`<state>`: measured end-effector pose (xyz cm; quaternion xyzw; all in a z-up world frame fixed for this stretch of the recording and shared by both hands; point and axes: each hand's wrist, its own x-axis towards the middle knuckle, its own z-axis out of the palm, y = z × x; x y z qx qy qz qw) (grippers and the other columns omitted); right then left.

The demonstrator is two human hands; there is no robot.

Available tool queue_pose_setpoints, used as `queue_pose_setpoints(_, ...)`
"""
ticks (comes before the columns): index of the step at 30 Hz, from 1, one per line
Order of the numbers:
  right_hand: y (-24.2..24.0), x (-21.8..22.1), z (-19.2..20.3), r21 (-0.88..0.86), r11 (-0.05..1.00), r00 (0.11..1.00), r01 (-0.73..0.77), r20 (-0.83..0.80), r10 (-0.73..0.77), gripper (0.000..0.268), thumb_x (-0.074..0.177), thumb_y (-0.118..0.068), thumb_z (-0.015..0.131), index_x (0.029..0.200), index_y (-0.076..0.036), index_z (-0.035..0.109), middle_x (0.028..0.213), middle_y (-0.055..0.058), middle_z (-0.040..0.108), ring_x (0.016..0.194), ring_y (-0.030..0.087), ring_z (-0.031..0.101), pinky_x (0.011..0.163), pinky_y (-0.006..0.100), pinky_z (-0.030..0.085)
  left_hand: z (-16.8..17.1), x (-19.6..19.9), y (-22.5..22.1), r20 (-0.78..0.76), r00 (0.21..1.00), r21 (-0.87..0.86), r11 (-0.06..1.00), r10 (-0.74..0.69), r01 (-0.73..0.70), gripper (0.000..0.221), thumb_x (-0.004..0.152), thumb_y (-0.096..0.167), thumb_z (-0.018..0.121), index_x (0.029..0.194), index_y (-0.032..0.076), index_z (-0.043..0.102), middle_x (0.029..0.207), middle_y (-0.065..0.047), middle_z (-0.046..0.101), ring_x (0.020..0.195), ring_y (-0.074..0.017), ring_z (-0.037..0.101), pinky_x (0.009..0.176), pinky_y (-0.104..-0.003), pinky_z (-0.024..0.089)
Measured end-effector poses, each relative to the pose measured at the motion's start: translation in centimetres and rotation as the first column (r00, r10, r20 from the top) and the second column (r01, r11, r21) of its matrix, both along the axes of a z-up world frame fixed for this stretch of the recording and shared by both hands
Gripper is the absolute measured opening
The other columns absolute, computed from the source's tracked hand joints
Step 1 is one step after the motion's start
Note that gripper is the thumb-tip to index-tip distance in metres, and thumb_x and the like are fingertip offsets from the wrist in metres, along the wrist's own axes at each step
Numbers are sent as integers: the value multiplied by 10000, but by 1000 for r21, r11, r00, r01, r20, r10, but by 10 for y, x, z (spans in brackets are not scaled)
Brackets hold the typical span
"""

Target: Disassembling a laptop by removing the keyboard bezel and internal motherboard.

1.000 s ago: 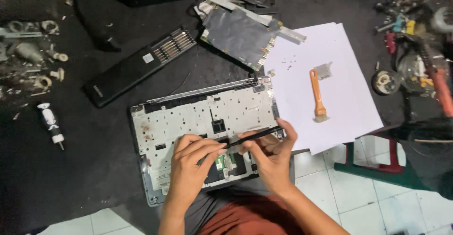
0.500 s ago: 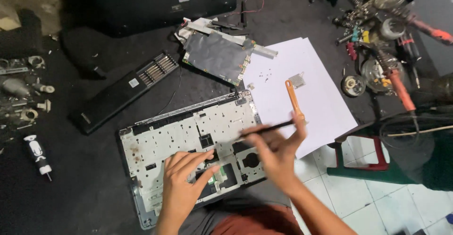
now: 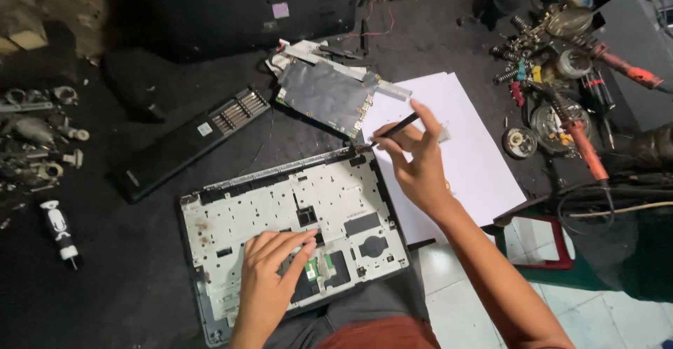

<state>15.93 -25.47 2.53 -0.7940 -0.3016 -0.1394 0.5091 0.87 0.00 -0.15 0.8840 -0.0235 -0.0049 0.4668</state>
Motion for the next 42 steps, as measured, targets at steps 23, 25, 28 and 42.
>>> queue_pose_setpoints(23,12,2,-6,66,997,994,35,-108,-28,798,1025,137,623,1558,-192,127,1079,231,679,915,313,745,854,403,668,1,0,0,67,998,-9,1000,9,-8,285,983,309,614,1174,206,799,1063,78,809,969,-143,642,916,-348,416)
queue_pose_setpoints(25,13,1,-5,142,987,985,70,-167,-46,810,1023,137,621,1548,-210,111,1074,248,670,869,317,729,805,400,687,0,-1,1,66,998,-11,1000,11,-10,287,984,310,612,1176,207,799,1062,77,806,966,-148,638,914,-352,416)
queue_pose_setpoints(28,13,0,-6,269,950,955,157,-285,-77,732,1056,40,618,1535,-264,156,1093,290,657,901,299,725,784,392,688,1,0,1,58,998,-9,1000,4,-3,291,987,313,607,1178,205,798,1059,72,808,973,-147,646,907,-351,421)
queue_pose_setpoints(42,14,-11,-19,148,979,979,140,-172,-114,732,1038,58,618,1532,-178,132,1087,264,696,883,320,763,863,401,680,5,0,-1,68,998,-8,1000,9,-8,280,986,300,606,1167,207,798,1082,83,804,998,-139,649,920,-346,417)
